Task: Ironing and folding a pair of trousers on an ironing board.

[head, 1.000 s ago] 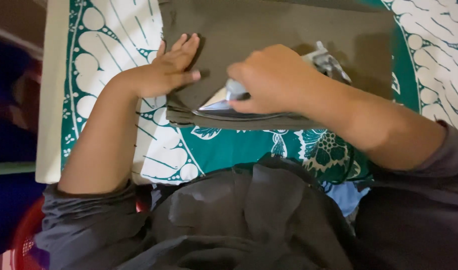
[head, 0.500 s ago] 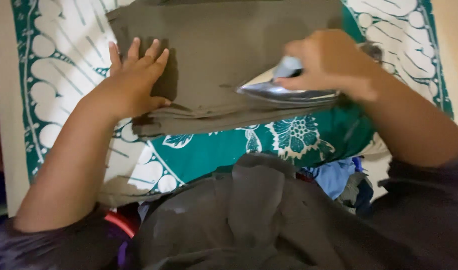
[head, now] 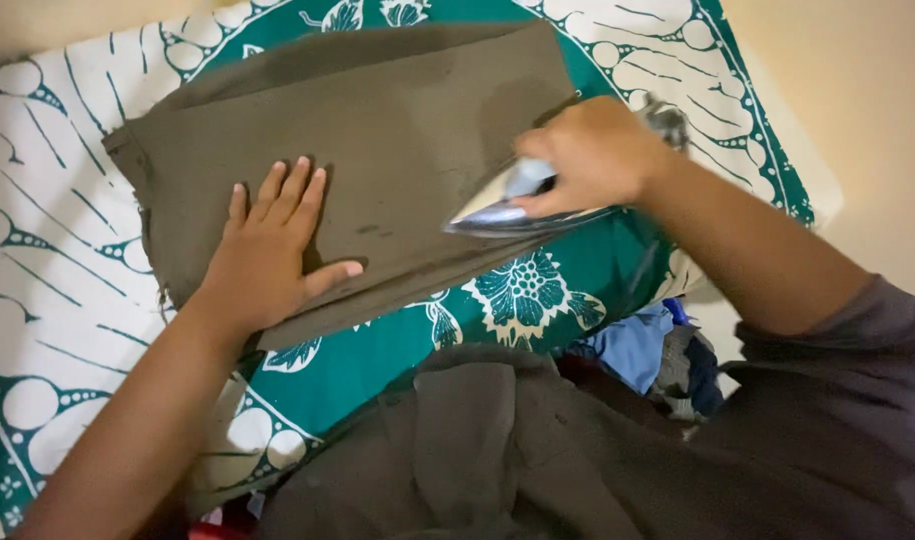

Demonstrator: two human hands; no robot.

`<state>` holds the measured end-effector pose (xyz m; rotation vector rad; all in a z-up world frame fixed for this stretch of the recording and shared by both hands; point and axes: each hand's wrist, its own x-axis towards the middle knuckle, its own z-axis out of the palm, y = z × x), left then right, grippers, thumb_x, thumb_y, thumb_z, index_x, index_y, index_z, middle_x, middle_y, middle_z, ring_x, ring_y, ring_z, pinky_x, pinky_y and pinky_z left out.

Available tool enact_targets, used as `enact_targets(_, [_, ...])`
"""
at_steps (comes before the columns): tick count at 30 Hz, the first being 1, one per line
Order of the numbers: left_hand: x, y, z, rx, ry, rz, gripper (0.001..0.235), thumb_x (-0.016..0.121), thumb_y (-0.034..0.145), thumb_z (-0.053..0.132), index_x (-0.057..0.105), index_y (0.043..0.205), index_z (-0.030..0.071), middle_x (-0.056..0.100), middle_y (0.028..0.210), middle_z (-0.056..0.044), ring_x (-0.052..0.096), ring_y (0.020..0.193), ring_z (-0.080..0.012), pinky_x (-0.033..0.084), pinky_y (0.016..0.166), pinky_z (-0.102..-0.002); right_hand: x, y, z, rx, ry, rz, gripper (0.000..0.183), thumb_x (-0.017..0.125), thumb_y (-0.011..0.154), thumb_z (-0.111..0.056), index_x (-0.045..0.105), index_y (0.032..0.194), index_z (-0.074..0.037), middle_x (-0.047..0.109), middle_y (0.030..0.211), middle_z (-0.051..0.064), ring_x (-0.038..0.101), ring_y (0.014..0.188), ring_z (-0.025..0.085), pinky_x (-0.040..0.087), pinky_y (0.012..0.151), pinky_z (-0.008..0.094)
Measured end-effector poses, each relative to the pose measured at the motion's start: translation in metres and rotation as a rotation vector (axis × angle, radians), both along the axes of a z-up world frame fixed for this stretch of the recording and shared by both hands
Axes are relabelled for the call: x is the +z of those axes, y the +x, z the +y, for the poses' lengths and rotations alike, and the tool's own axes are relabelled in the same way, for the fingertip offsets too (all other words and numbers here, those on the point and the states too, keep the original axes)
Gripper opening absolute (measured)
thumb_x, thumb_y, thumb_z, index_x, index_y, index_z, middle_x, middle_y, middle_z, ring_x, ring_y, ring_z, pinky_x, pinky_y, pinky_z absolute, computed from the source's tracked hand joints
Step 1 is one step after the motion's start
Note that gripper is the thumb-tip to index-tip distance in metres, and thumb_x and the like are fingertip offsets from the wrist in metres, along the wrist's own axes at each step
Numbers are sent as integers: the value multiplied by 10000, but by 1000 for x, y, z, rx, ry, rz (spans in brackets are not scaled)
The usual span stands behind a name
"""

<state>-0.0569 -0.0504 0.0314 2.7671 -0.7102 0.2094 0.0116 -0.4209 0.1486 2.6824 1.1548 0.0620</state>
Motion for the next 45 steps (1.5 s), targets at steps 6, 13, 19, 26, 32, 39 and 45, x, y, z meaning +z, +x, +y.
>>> enact_targets(6, [-5,3,-1,9,-20,39,1196,596,757,797,248,1621,47,214,1691,-202,147,1550,-400,118,1163,-677,-10,18,-62,-234,-134,-125,610,657,786,-753,746,926,-166,733,717,50,637,528,222,477,564,329])
enact_targets(13, [1,1,-4,60,92,44,1237,590,735,835,205,1649,96,225,1697,-158,170,1561,-368,155,1187,-654,-11,9,16,-93,108,-33,479,722,833,-628,731,976,-171,756,788,71,697,617,266,537,594,400])
enact_targets(19, [-8,3,-4,49,24,3,1265,558,713,878,235,1622,58,231,1685,-193,170,1545,-391,137,1164,-670,-17,47,66,-107,205,-153,453,775,811,-540,744,1008,-133,752,823,75,676,619,281,523,566,377])
enact_targets(26, [-6,1,-1,18,-22,4,1231,553,741,856,241,1624,57,236,1685,-194,159,1552,-387,118,1172,-659,-26,133,9,-450,231,-226,403,843,787,-371,779,1066,-88,748,854,105,680,680,233,540,685,402])
enact_targets(32, [-17,7,-1,61,69,-10,1318,518,683,953,224,1632,85,236,1684,-192,155,1551,-380,121,1171,-664,-27,155,-19,-573,154,-229,643,797,830,-574,768,1191,-43,758,916,191,690,610,303,570,633,405])
enact_targets(39, [-4,5,-2,30,10,48,1266,597,716,850,213,1630,62,202,1695,-191,134,1559,-381,137,1159,-657,-34,165,-56,-334,149,-385,617,804,743,-588,809,1056,-57,765,931,157,696,741,356,564,675,459])
enact_targets(45, [-8,3,-3,52,34,34,1274,520,709,899,222,1628,69,213,1689,-202,134,1557,-380,113,1179,-642,-40,175,-49,-736,84,-325,648,736,970,-669,740,1156,-48,757,911,167,693,628,263,554,716,393])
